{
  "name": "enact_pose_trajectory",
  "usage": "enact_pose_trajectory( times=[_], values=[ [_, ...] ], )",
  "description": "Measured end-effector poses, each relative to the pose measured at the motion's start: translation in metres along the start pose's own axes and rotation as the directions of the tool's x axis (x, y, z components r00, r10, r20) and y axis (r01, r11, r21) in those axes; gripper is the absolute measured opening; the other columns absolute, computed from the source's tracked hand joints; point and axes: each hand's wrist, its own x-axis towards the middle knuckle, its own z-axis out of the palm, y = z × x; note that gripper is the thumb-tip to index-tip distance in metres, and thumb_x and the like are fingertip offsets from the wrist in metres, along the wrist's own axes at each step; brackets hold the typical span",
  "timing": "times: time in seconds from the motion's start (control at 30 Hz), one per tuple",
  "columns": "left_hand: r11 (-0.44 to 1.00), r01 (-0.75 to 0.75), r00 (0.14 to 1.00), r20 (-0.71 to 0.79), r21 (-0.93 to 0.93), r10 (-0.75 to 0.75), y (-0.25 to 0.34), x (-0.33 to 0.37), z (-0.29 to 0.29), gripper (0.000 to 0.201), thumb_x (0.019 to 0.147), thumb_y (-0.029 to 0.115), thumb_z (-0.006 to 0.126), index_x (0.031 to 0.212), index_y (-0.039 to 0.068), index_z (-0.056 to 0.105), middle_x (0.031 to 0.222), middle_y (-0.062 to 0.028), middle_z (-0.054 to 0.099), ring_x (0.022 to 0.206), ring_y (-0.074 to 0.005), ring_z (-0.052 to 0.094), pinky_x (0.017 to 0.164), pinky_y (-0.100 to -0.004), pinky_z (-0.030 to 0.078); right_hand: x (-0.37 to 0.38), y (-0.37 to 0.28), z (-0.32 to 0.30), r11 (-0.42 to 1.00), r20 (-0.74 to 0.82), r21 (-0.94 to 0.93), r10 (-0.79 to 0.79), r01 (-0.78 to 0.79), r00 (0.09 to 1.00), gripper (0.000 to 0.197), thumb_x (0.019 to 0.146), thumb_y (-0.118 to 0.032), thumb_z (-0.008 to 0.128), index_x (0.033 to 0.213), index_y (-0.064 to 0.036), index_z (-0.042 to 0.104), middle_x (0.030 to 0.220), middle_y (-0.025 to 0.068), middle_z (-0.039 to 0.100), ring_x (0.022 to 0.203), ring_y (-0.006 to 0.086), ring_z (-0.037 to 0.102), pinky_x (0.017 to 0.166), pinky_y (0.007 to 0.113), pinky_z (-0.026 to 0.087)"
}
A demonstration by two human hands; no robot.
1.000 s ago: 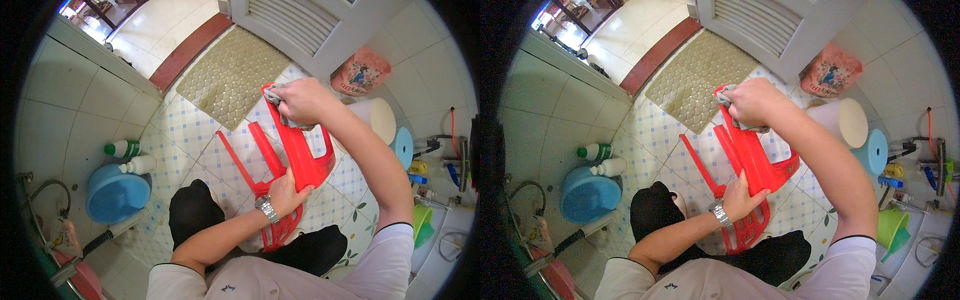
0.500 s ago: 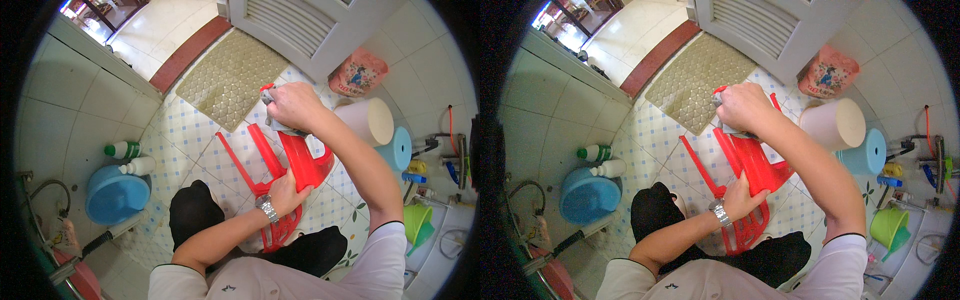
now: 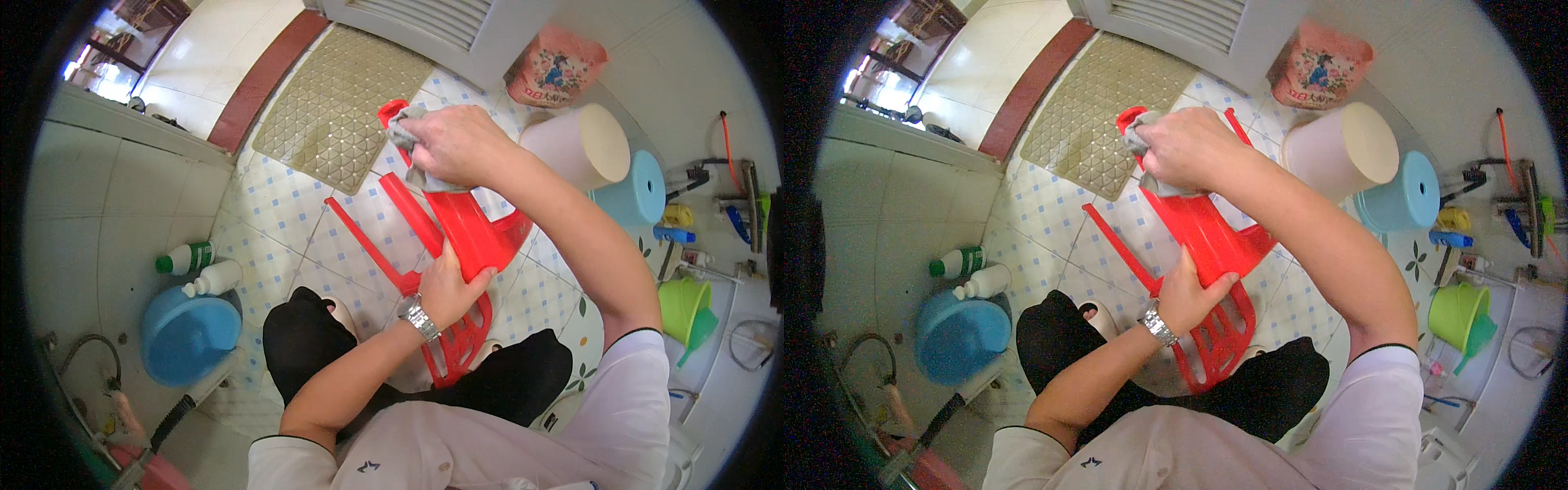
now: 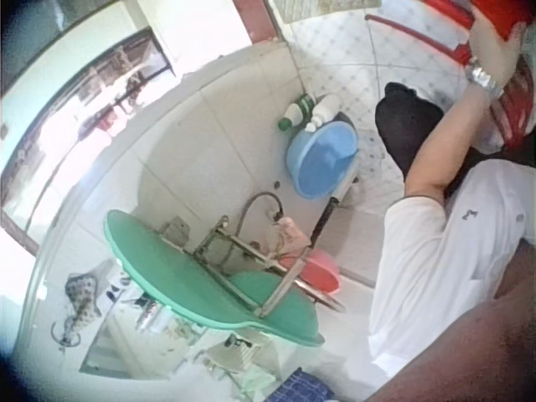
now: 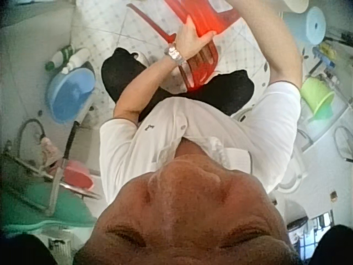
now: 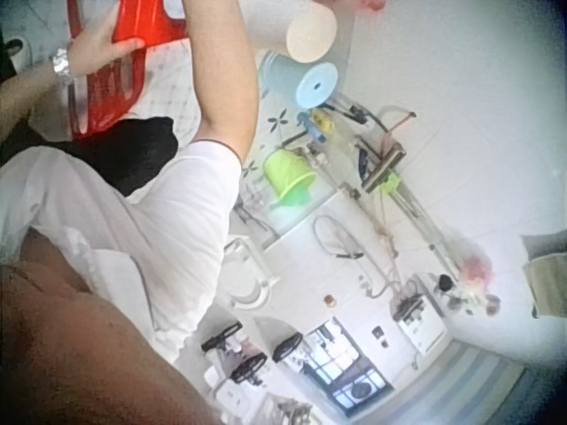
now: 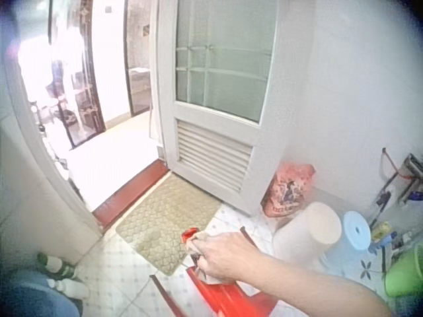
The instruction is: The person cleans a plastic stool with a cloth, rotating it by hand while wiping down its legs, underside, and seat.
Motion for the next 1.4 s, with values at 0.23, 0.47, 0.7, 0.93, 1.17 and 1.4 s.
enact_pose_trajectory(
  times=[0.23, 0.47, 0.7, 0.93, 1.17, 1.4],
  values=[
    [0.988, -0.057, 0.988, 0.147, 0.142, 0.036, -0.001, 0.005, -0.009, 0.08, 0.075, 0.035, 0.085, 0.129, -0.003, 0.04, 0.106, -0.0271, 0.068, 0.101, -0.0395, 0.068, 0.085, -0.0448, 0.054, -0.119, -0.028, 0.004, 0.999, 0.065, -0.009, -0.043, 0.044, 0.997, 0.05, 0.08, -0.021, 0.069, 0.125, 0.0009, 0.06, 0.088, 0.0098, 0.062, 0.083, 0.0255, 0.063, 0.064, 0.039, 0.054],
    [0.988, -0.137, 0.959, 0.259, 0.065, 0.116, -0.008, 0.004, -0.017, 0.089, 0.072, 0.033, 0.087, 0.133, -0.007, 0.035, 0.112, -0.0281, 0.065, 0.104, -0.04, 0.066, 0.087, -0.0442, 0.053, -0.171, -0.036, 0.003, 0.994, 0.068, 0.101, -0.059, 0.052, 0.996, 0.048, 0.08, -0.019, 0.069, 0.124, -0.0013, 0.06, 0.087, 0.0074, 0.059, 0.085, 0.0227, 0.062, 0.063, 0.033, 0.055],
    [0.986, -0.142, 0.967, 0.222, 0.082, 0.121, -0.015, 0.005, -0.006, 0.091, 0.072, 0.028, 0.087, 0.137, -0.002, 0.032, 0.115, -0.0248, 0.063, 0.105, -0.0381, 0.065, 0.087, -0.0426, 0.053, -0.064, -0.019, 0.021, 1.0, -0.259, 0.014, 0.021, -0.018, 0.966, 0.031, 0.078, -0.017, 0.069, 0.106, -0.0049, 0.062, 0.098, 0.0095, 0.064, 0.089, 0.0257, 0.065, 0.069, 0.038, 0.055],
    [0.996, -0.089, 0.98, 0.18, 0.026, 0.083, -0.006, 0.002, -0.014, 0.085, 0.073, 0.03, 0.086, 0.131, -0.004, 0.034, 0.111, -0.0271, 0.063, 0.1, -0.0394, 0.065, 0.085, -0.0439, 0.052, -0.044, -0.017, 0.034, 0.996, -0.32, 0.054, 0.079, -0.065, 0.944, 0.035, 0.082, -0.021, 0.066, 0.116, -0.0122, 0.065, 0.102, 0.0111, 0.063, 0.092, 0.0298, 0.063, 0.071, 0.045, 0.051],
    [0.983, -0.163, 0.972, 0.184, 0.083, 0.145, -0.008, -0.002, -0.015, 0.085, 0.072, 0.026, 0.084, 0.134, -0.005, 0.036, 0.109, -0.0282, 0.064, 0.1, -0.0423, 0.065, 0.082, -0.0443, 0.054, -0.165, -0.038, 0.019, 0.988, 0.001, -0.149, -0.047, 0.046, 0.999, 0.049, 0.086, -0.022, 0.062, 0.133, -0.0098, 0.059, 0.093, 0.0056, 0.057, 0.09, 0.0214, 0.058, 0.065, 0.033, 0.051],
    [0.99, -0.066, 0.958, 0.269, -0.124, 0.097, -0.012, -0.003, -0.017, 0.083, 0.073, 0.01, 0.083, 0.139, 0.0, 0.034, 0.124, -0.0186, 0.06, 0.11, -0.0292, 0.063, 0.091, -0.0395, 0.053, -0.228, -0.038, 0.035, 0.997, 0.076, -0.016, -0.072, 0.073, 0.995, 0.052, 0.082, -0.023, 0.065, 0.133, -0.0171, 0.061, 0.088, 0.0022, 0.054, 0.088, 0.018, 0.059, 0.063, 0.029, 0.051]
  ],
)
